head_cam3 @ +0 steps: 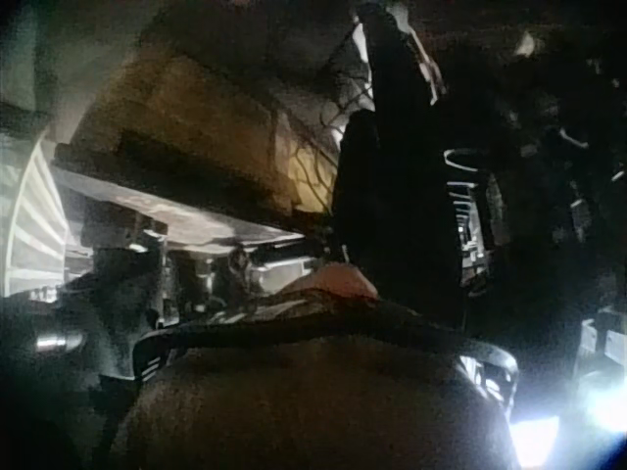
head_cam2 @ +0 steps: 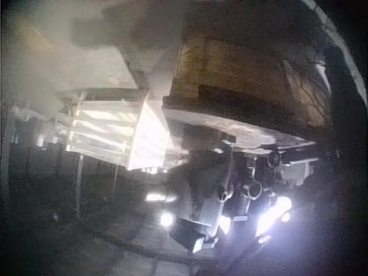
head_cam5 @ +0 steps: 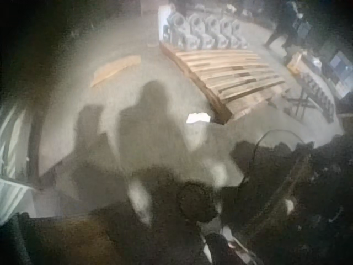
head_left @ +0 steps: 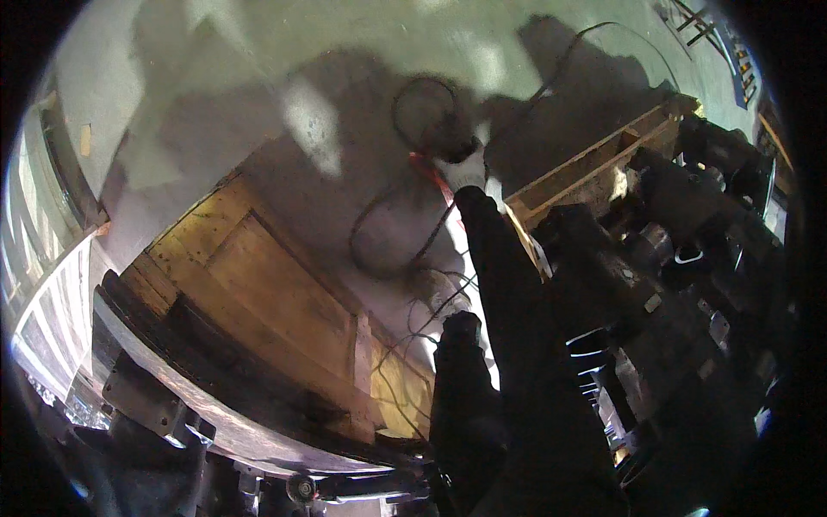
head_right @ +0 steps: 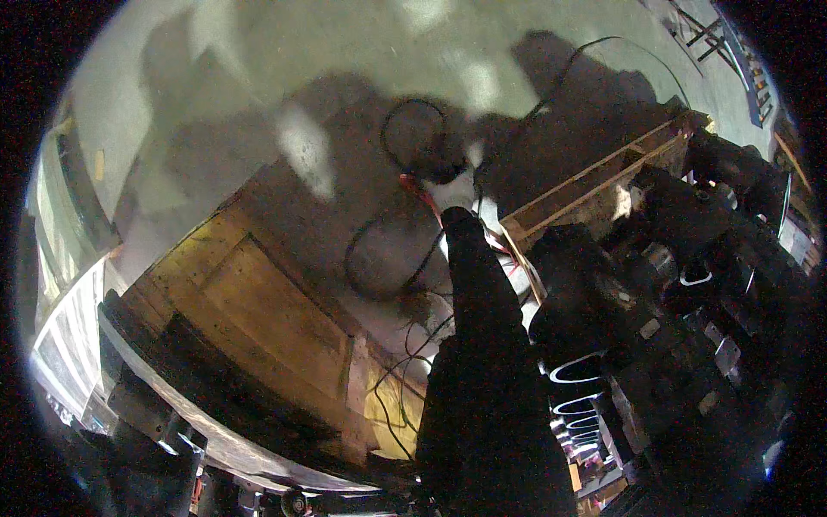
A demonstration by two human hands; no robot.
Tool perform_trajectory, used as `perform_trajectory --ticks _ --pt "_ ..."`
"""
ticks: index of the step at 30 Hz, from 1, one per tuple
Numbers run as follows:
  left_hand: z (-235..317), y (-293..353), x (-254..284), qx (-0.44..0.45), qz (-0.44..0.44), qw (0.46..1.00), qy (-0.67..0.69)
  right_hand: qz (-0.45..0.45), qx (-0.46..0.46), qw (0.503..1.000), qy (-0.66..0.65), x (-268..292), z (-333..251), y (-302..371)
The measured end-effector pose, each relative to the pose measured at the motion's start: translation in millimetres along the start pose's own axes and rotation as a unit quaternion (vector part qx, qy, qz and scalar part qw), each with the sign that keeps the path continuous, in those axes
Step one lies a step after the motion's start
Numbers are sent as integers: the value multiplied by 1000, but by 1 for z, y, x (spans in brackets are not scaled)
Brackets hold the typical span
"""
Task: The person uses a handheld angle grinder to smooth the interior surfaces of several black metal pipe fittings on a wooden workbench. After grinding, the person wipes the interior of the parts with a cloth and inspects them before placing them back on the bench.
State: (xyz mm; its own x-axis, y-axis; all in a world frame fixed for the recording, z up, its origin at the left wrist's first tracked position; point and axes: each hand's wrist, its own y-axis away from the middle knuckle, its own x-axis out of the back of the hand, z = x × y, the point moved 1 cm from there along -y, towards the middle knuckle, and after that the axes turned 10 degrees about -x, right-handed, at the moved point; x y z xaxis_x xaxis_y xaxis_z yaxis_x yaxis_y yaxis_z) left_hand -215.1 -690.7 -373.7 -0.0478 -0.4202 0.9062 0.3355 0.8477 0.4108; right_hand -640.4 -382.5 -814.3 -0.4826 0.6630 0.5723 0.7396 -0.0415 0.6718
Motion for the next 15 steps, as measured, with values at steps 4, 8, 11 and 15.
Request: perform_trajectory --ticks 4,8,11,15 --pt "-1 -2 3 0 0 1000 -1 -78 69 978 -179 7 30 -10" --pt "-1 -3 6 -2 1 1000 -3 -79 49 982 -167 19 19 -10" --pt "0 -4 6 -4 0 1000 -3 -20 46 996 70 11 -16 -7" --pt "1 -6 6 -6 3 1000 -8 59 -136 972 180 -29 -71 -8"
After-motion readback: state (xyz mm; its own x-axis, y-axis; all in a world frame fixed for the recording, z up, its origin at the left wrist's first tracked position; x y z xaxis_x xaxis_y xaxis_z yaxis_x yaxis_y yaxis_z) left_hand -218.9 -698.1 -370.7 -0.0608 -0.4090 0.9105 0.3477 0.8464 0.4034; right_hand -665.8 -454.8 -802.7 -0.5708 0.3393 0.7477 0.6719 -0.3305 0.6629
